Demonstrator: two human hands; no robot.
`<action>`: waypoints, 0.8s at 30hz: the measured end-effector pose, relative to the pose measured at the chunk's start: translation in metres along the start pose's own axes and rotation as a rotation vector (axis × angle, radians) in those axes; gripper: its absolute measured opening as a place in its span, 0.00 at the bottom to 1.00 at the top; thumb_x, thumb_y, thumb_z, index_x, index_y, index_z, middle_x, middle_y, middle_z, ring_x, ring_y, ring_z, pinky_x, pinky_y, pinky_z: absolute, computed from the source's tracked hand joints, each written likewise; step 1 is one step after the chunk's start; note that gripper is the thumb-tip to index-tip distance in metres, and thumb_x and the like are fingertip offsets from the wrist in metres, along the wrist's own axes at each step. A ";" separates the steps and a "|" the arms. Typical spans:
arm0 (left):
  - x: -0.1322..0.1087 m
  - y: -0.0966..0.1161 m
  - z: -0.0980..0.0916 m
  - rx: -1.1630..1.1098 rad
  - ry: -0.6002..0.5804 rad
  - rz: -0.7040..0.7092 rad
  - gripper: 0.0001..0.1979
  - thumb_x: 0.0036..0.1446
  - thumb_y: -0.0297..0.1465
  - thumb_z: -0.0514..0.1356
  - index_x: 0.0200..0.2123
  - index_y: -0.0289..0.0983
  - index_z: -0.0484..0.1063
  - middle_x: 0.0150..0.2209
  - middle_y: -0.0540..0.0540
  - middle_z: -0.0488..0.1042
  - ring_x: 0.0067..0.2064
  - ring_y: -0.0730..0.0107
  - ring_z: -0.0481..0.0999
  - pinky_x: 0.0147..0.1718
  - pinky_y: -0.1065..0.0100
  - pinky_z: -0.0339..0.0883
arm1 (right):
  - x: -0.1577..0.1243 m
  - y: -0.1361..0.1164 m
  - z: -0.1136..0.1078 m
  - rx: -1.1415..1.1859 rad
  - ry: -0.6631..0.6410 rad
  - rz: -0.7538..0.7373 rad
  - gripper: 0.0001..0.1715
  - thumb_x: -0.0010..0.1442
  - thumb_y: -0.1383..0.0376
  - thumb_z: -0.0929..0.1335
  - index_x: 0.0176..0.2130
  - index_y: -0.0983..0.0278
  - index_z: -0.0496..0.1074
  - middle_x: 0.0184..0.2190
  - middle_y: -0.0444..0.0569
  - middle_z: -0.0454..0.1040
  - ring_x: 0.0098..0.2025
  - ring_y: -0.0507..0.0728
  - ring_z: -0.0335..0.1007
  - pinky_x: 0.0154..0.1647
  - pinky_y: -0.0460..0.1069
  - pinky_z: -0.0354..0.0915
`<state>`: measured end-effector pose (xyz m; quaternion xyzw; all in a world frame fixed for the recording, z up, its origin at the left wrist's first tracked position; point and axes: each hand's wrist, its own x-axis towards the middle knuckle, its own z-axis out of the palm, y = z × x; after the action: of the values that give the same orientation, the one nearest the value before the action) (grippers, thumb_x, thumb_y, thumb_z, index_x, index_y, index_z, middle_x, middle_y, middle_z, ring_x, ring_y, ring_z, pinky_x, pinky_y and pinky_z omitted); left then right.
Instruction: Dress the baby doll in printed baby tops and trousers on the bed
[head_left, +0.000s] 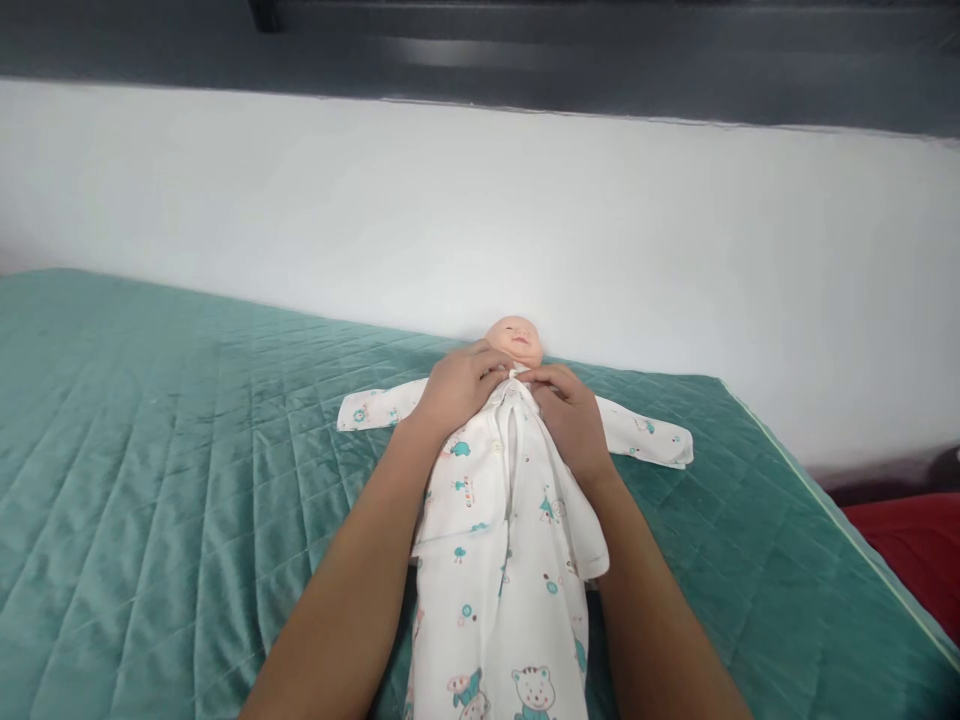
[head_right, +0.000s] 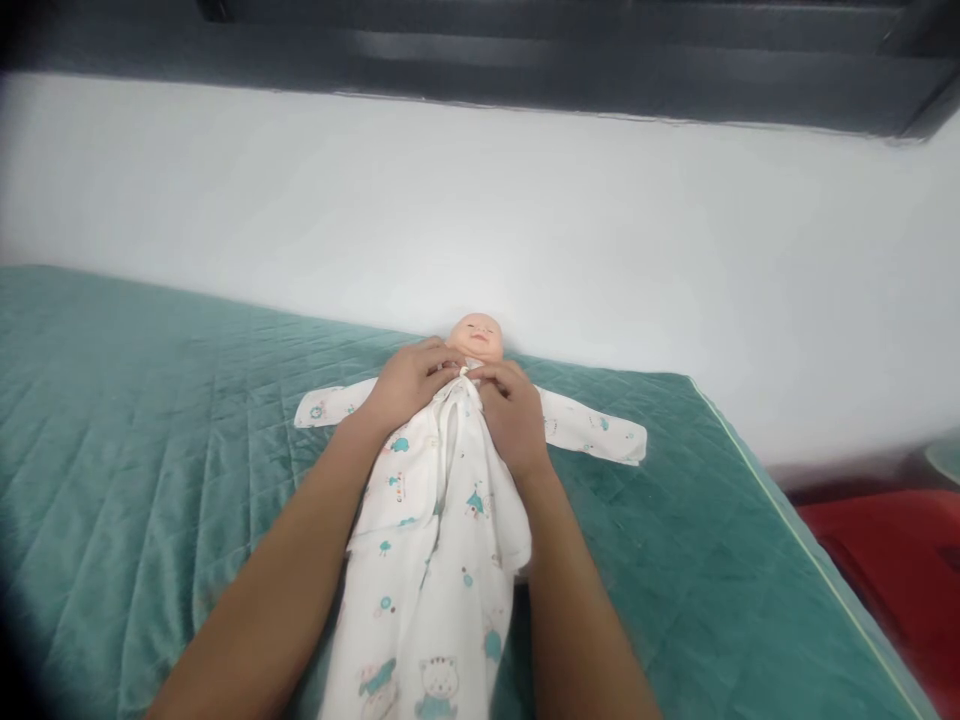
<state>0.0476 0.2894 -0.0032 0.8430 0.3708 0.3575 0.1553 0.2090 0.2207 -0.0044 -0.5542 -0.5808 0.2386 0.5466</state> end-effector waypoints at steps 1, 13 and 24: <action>0.000 -0.002 0.002 -0.019 0.020 0.005 0.11 0.64 0.30 0.57 0.41 0.41 0.80 0.42 0.48 0.77 0.42 0.66 0.76 0.40 0.65 0.64 | 0.000 0.000 0.000 0.000 0.007 -0.005 0.14 0.56 0.67 0.64 0.34 0.60 0.80 0.39 0.46 0.77 0.43 0.57 0.71 0.47 0.52 0.63; 0.001 -0.003 0.003 -0.152 0.059 -0.052 0.10 0.62 0.28 0.58 0.40 0.41 0.80 0.41 0.48 0.79 0.44 0.67 0.76 0.45 0.65 0.66 | 0.000 0.002 0.001 -0.038 -0.006 -0.029 0.15 0.58 0.67 0.63 0.36 0.59 0.80 0.43 0.47 0.78 0.49 0.59 0.71 0.53 0.55 0.63; -0.019 0.010 0.000 0.085 0.074 -0.125 0.15 0.62 0.24 0.54 0.42 0.43 0.80 0.44 0.46 0.77 0.48 0.62 0.76 0.45 0.63 0.69 | -0.013 -0.008 -0.007 -0.146 -0.188 -0.093 0.17 0.64 0.60 0.62 0.48 0.57 0.75 0.55 0.48 0.74 0.61 0.60 0.64 0.65 0.59 0.52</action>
<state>0.0437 0.2685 -0.0078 0.8101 0.4433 0.3620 0.1276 0.2094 0.2044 -0.0006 -0.5400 -0.6703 0.2209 0.4585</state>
